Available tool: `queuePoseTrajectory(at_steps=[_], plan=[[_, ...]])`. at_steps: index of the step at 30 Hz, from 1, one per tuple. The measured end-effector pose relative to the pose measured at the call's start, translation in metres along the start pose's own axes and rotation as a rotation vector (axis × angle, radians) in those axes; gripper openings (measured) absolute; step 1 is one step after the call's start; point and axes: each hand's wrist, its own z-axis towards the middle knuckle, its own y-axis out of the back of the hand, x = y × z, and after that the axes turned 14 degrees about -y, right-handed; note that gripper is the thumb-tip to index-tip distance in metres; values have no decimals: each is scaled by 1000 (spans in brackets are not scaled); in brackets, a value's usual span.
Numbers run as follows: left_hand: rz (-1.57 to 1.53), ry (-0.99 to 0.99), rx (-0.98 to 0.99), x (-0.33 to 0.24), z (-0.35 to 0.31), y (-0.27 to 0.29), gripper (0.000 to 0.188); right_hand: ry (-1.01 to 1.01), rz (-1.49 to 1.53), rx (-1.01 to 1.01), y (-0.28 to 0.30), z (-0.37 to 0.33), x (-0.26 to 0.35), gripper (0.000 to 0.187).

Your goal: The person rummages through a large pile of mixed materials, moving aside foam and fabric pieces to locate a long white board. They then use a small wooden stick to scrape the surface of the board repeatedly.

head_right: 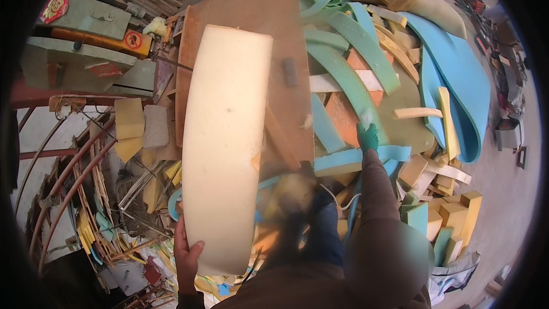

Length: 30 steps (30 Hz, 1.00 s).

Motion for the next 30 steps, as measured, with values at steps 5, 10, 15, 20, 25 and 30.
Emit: queuePoseTrajectory(at_steps=[5, 10, 15, 20, 25, 30], plan=[[82, 99, 0, 12, -26, 2, 73, 241, 460, 83, 43, -74, 79, 70], [298, 52, -31, 23, -63, 9, 73, 813, 621, 376, 90, -282, 133, 71], [563, -130, 11, 49, -82, 26, 83, 942, 485, 809, 51, -456, 168, 81], [494, -182, -75, 103, -71, 28, 78, 610, 387, 939, -19, -507, 197, 104], [447, -174, -133, 140, -52, 38, 77, 580, 386, 849, -72, -527, 213, 117], [377, -189, -122, 142, -47, 40, 81, 610, 266, 744, -101, -541, 206, 119]])
